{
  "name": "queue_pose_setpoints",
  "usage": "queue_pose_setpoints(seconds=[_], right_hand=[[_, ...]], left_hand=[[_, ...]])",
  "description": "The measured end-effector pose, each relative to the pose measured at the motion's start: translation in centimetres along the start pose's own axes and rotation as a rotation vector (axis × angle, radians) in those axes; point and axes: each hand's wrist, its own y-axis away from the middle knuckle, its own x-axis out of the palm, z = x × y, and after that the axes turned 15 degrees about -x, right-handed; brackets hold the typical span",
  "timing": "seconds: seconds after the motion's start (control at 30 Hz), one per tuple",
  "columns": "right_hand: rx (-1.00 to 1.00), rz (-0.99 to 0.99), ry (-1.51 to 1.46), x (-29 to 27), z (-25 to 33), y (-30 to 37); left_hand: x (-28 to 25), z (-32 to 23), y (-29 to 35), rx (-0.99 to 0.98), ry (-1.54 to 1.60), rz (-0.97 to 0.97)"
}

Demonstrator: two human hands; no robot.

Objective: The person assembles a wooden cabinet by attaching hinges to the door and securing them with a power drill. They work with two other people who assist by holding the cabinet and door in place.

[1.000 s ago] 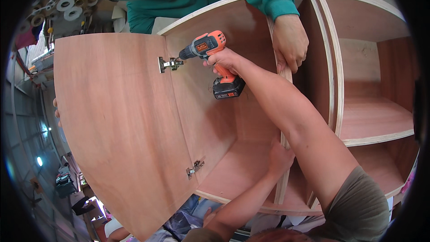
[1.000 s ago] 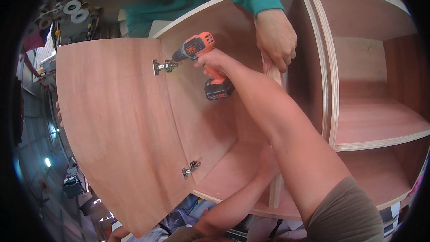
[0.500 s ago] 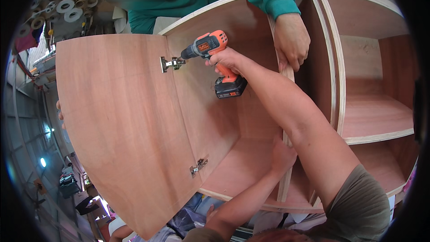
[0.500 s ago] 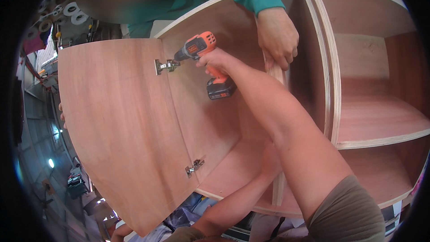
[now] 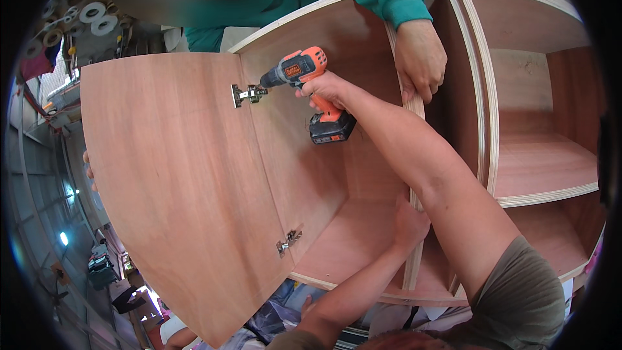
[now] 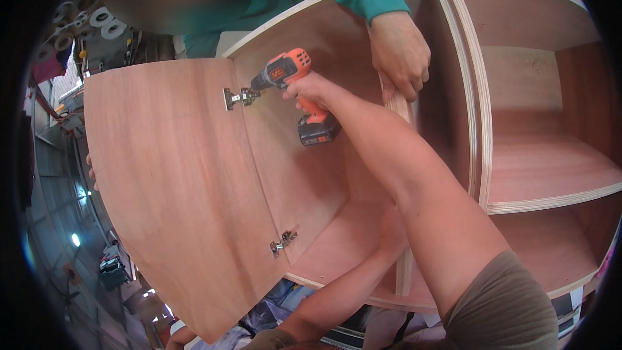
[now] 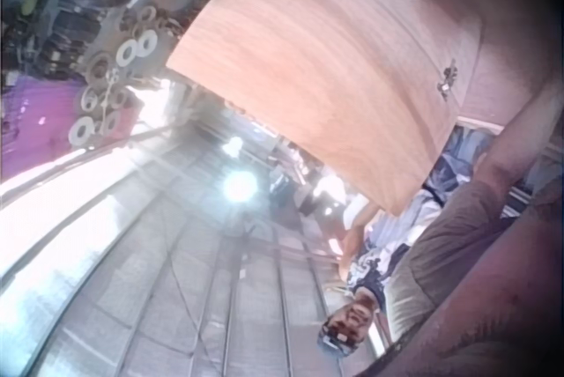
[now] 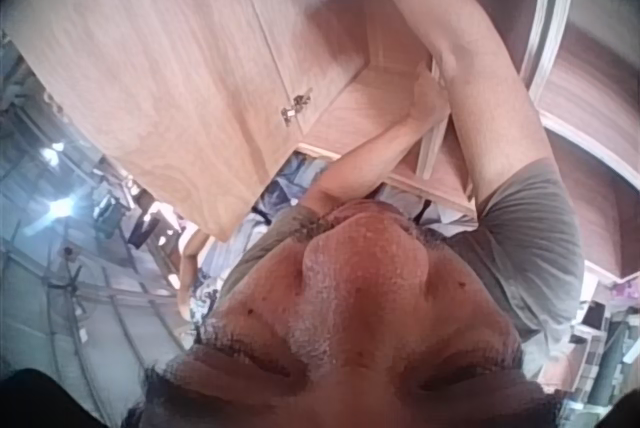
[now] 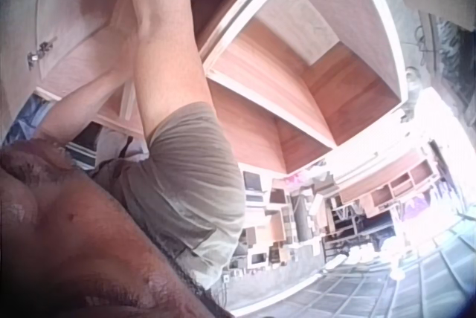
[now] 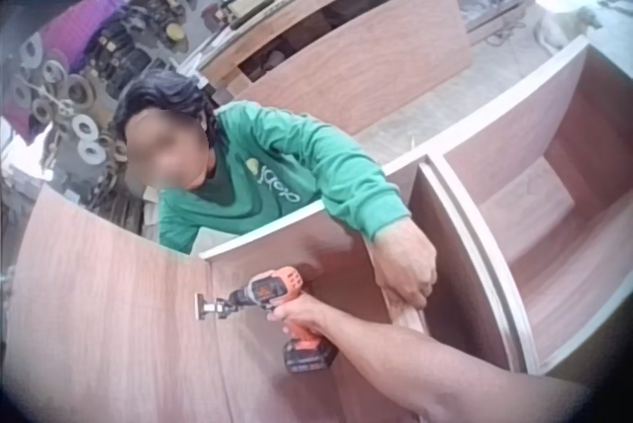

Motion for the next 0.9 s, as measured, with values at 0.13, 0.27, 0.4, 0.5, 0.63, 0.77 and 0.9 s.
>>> queue_pose_setpoints(seconds=[0.13, 0.27, 0.4, 0.5, 0.63, 0.77, 0.9], right_hand=[[0.01, -0.007, 0.034, 0.1, 0.3, 0.0], [0.004, -0.017, 0.043, 0.2, 0.4, 0.1], [-0.004, -0.005, 0.019, 0.0, 0.1, -0.2], [0.003, 0.004, 0.031, 0.1, -0.7, -0.2], [0.002, 0.003, 0.036, 0.5, -0.6, 0.1], [0.004, 0.004, 0.036, 0.3, -0.3, -0.1], [0.004, 0.005, 0.038, 0.0, -0.2, -0.3]], left_hand=[[0.2, 0.2, -0.2, 0.022, 0.036, 0.005], [0.3, 0.1, -0.1, 0.022, 0.057, 0.001], [0.3, 0.4, -0.3, 0.042, 0.016, -0.003], [0.3, 0.6, 0.1, 0.002, 0.049, 0.041], [-1.5, -4.2, 1.8, -0.066, 0.137, -0.035], [-1.4, -4.3, 1.6, -0.072, 0.126, -0.053], [-1.7, -4.9, 1.5, -0.087, 0.143, -0.03]])
